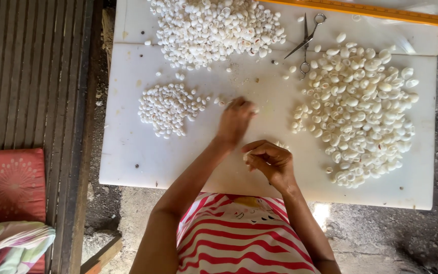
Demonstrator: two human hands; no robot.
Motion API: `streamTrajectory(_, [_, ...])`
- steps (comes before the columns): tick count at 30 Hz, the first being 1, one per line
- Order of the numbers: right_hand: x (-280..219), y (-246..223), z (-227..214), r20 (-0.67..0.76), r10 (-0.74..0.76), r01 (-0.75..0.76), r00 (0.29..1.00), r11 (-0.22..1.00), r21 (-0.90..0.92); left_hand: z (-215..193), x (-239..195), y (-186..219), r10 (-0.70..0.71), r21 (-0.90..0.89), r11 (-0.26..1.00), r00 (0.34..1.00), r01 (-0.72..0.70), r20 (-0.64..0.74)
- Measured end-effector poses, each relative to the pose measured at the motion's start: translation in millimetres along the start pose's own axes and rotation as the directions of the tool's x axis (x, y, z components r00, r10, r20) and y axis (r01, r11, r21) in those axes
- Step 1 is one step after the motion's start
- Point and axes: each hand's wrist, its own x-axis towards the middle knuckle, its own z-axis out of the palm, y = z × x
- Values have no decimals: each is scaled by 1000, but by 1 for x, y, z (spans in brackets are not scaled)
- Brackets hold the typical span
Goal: Stringing small white shells onto a thread to create a decorative item
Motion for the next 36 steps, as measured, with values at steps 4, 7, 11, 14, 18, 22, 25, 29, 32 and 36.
streamTrajectory(4, [1,-11,-10,-51,-72,74,996,997,30,45,45,30,64,-458,887,998,-61,-9])
streamTrajectory(7, [2,-5,-26,-140,-112,111,984,994,-10,38,52,53,100,-493,867,995,-73,29])
streamTrajectory(11, [4,0,-41,-199,-93,104,976,993,50,-27,0,35,37,-403,911,992,-84,-123])
streamTrajectory(14, [9,0,-42,-176,-79,89,981,995,51,-102,-61,1,-10,-262,964,982,-41,-190])
streamTrajectory(18, [13,10,-40,-101,-55,54,993,998,-16,-155,-117,-35,-230,38,970,956,241,-182])
streamTrajectory(22, [18,25,-31,-49,-36,35,998,999,-4,-146,-130,-31,-271,147,948,959,281,-80])
streamTrajectory(25, [21,25,-22,-4,-33,33,999,999,-8,-129,-128,-27,-208,219,953,978,210,-31])
streamTrajectory(29, [22,20,-18,43,-64,68,997,991,-114,-115,-111,-18,-125,148,981,992,129,-34])
streamTrajectory(32, [31,4,-15,82,-83,97,993,977,-188,-104,-97,-19,-68,159,985,997,73,-37])
streamTrajectory(36, [51,3,-22,122,-103,134,987,949,-284,-85,-69,-14,47,240,970,997,-33,-53])
